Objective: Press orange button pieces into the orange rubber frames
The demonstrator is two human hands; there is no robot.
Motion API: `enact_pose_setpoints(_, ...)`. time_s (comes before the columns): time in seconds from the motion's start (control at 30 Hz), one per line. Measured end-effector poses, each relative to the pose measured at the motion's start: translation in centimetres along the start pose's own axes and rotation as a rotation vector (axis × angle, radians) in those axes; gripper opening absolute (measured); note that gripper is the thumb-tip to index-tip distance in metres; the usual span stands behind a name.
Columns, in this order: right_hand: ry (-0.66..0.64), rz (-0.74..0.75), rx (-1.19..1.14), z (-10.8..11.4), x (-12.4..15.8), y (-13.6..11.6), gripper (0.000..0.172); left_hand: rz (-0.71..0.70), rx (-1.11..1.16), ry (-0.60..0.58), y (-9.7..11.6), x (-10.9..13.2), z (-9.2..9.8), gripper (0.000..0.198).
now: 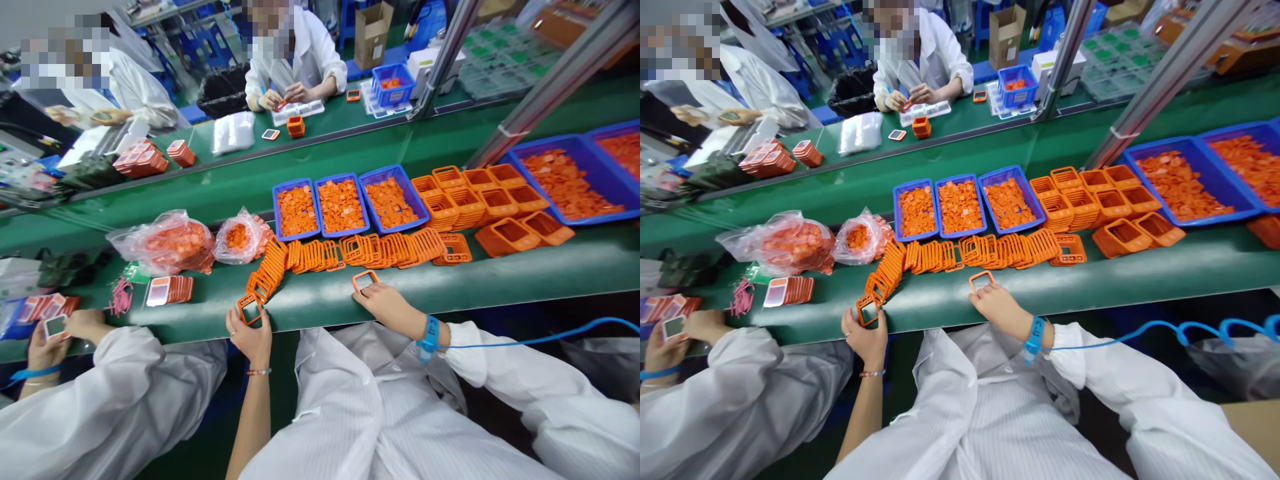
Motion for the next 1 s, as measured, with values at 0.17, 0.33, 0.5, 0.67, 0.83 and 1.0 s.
enact_pose_setpoints(0.17,0.144,-0.014,-0.024,0.0,1.0,0.2,0.025,-0.043,0.094,0.172,-0.5,-0.8,1.1,0.065)
enact_pose_setpoints(0.33,0.44,-0.061,-0.094,2.5,2.2,1.0,0.019,-0.143,0.273,0.192,2.2,-2.1,3.0,0.034)
enact_pose_setpoints(0.5,0.767,-0.051,-0.095,5.7,1.8,1.2,0.028,-0.247,0.687,-0.442,9.7,-2.2,2.0,0.031)
enact_pose_setpoints(0.67,0.843,-0.027,-0.099,6.0,1.3,1.8,0.025,-0.221,0.877,-0.891,17.5,-1.7,-0.6,0.051)
enact_pose_setpoints(0.83,0.839,-0.232,-0.591,5.0,1.8,3.9,0.023,-0.045,1.157,-0.926,21.8,-1.7,-3.7,0.061)
enact_pose_setpoints(1.0,0.519,-0.332,-1.106,4.5,1.1,7.0,0.028,0.232,1.201,-0.962,23.9,-0.9,-7.1,0.038)
Point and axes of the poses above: each hand's wrist, its own x-axis away from the middle knuckle, its own z-axis out of the back of the hand, y = z × x, the point moved 1 cm from there along -x, towards the middle knuckle, and after that the axes turned 12 degrees about x, right-handed, at the moved point
